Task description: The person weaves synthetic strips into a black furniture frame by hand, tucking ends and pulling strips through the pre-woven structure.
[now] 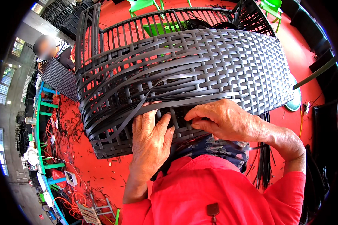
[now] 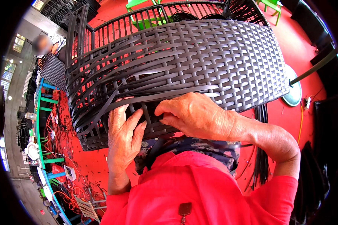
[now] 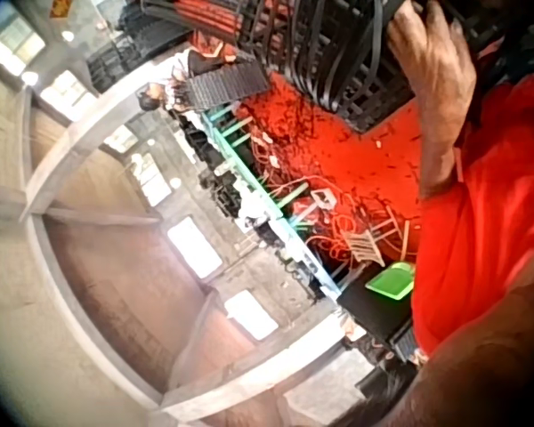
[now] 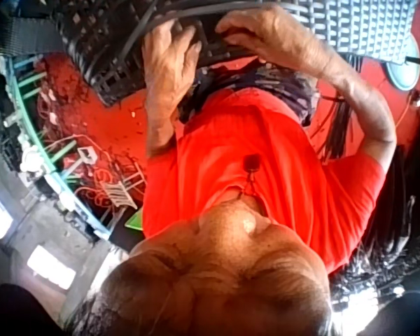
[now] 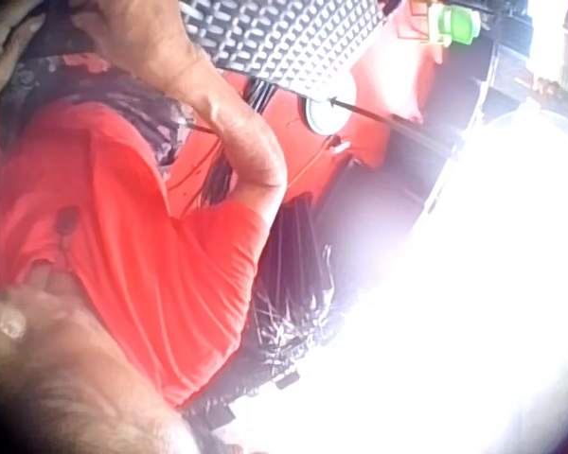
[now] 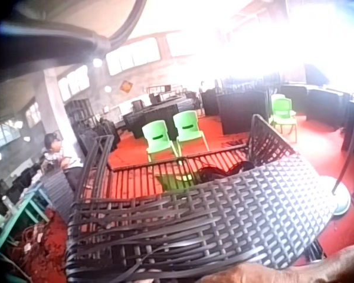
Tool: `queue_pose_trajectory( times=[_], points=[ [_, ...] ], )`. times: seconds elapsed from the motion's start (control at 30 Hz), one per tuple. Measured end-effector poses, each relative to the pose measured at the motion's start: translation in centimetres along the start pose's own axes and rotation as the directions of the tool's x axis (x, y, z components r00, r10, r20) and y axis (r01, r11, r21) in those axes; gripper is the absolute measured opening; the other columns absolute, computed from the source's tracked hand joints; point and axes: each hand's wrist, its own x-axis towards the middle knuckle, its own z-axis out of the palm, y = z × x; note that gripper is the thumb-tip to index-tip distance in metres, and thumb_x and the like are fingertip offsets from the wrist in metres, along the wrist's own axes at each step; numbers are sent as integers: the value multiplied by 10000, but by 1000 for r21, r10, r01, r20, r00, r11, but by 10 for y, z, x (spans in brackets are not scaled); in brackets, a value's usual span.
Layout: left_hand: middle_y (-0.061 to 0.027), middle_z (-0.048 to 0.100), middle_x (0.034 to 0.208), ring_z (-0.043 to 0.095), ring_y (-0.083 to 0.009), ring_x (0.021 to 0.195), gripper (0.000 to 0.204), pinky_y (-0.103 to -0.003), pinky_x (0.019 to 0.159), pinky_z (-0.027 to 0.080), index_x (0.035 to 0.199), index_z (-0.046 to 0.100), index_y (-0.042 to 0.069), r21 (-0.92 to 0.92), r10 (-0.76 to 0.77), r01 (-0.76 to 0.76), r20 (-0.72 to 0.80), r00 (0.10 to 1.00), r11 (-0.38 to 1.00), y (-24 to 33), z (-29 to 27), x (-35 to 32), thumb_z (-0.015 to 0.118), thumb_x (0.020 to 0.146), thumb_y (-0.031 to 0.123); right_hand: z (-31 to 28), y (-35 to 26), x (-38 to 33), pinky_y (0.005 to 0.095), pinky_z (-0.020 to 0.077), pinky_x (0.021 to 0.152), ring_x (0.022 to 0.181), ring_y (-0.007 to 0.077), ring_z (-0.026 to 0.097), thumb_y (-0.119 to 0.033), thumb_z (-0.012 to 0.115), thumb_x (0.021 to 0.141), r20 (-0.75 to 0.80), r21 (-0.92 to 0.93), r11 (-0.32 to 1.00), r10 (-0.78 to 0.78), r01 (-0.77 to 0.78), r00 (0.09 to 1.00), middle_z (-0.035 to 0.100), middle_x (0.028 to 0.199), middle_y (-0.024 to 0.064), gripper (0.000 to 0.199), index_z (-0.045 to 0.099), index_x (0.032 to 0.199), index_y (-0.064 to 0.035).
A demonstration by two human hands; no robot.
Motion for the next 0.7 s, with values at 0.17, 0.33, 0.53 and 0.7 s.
queue_pose_trajectory(
  times=[0.17, 0.33, 0.53, 0.7],
  points=[
    [-190, 430, 1285, 391, -396, 1207, 278, -462, 988, 340, 1062, 618, -11, 20, 11, -11, 22, 1000, 1000, 0, -1, 2, 608, 803, 89, 5, 2, 4, 421, 484, 547, 647, 330, 617, -162, 615, 810, -89, -265, 960, -121, 93, 989, 611, 690, 149, 130, 596, 837, -36],
    [-187, 409, 1303, 364, -391, 1222, 311, -473, 994, 332, 1083, 603, -19, 91, 14, -19, 53, 999, 996, 2, -1, 5, 597, 790, 86, 6, -4, 4, 422, 479, 519, 614, 333, 608, -185, 612, 806, -106, -368, 929, -75, 31, 992, 593, 662, 144, 170, 542, 755, -38],
    [-180, 399, 1310, 342, -381, 1234, 306, -479, 996, 329, 1067, 597, -22, 144, 22, -32, 68, 997, 989, 2, 2, 8, 595, 782, 88, 25, 1, 13, 408, 485, 497, 598, 315, 612, -158, 596, 816, -178, -513, 854, -202, 84, 963, 592, 660, 128, 158, 514, 761, -34],
    [-172, 475, 1257, 408, -372, 1184, 193, -470, 991, 338, 931, 637, -2, -52, 32, -35, -55, 998, 998, -7, 5, 7, 642, 754, 76, 26, 0, 18, 390, 481, 473, 581, 296, 607, -167, 606, 814, -162, -487, 863, -238, 132, 958, 577, 675, 105, 151, 518, 822, -45]
  ],
)
